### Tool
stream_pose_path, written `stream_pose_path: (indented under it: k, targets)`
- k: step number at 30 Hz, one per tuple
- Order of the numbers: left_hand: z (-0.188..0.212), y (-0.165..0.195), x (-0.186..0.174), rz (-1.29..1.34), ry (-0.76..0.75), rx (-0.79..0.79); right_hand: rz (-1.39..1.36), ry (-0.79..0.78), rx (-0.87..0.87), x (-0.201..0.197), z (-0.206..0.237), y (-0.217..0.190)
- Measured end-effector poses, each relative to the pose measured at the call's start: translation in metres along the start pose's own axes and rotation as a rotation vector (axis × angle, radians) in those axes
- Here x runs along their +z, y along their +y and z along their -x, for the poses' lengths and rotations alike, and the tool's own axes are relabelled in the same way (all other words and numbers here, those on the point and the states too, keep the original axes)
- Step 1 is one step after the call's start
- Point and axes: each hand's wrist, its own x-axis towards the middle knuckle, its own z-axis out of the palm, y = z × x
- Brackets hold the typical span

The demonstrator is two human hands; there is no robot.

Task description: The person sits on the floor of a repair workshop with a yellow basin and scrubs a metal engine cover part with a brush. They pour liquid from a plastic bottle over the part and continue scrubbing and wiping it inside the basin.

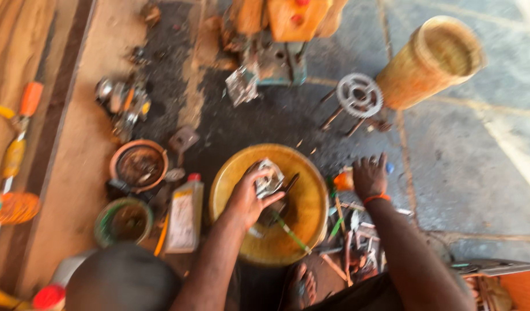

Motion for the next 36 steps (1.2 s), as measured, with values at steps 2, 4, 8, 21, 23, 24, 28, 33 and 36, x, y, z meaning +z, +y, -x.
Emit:
stream_pose_path:
  k: [2,4,8,21,23,24,28,33,36]
  targets:
    - [0.008,0.004,0.001,-0.068,-0.043,0.013,-0.085,0.094,-0.019,-0.016,0.008,-0.009]
    - [0.016,0.008,0.004,-0.096,-0.134,0.069,-0.226,0.113,-0.023,-0.031,0.015,-0.022]
    - [0.023,0.013,0.014,-0.029,-0.022,0.054,-0.668,-0.239,0.031,-0.053,0.017,-0.083]
    - [0.021,0.021,-0.001,0.073,-0.098,0.139,-2.003,-0.222,0.408,-0.074,0.044,-0.206]
    - [0.018,0.022,-0.001,0.052,-0.082,0.165,-2.143,-0.314,0.518,-0.075,0.030,-0.179]
    - [0.017,0.021,-0.001,0.036,-0.066,0.169,-2.173,-0.266,0.480,-0.078,0.028,-0.164]
    - [0.016,0.018,0.002,-0.063,0.013,0.151,-2.352,-0.253,0.486,-0.113,0.037,-0.104]
    - [0.011,0.009,0.001,-0.158,0.080,0.099,-2.526,-0.289,0.203,-0.171,0.064,-0.055]
    - [0.008,-0.005,0.002,-0.152,0.123,0.047,-2.312,-0.145,-0.013,-0.199,0.077,-0.060]
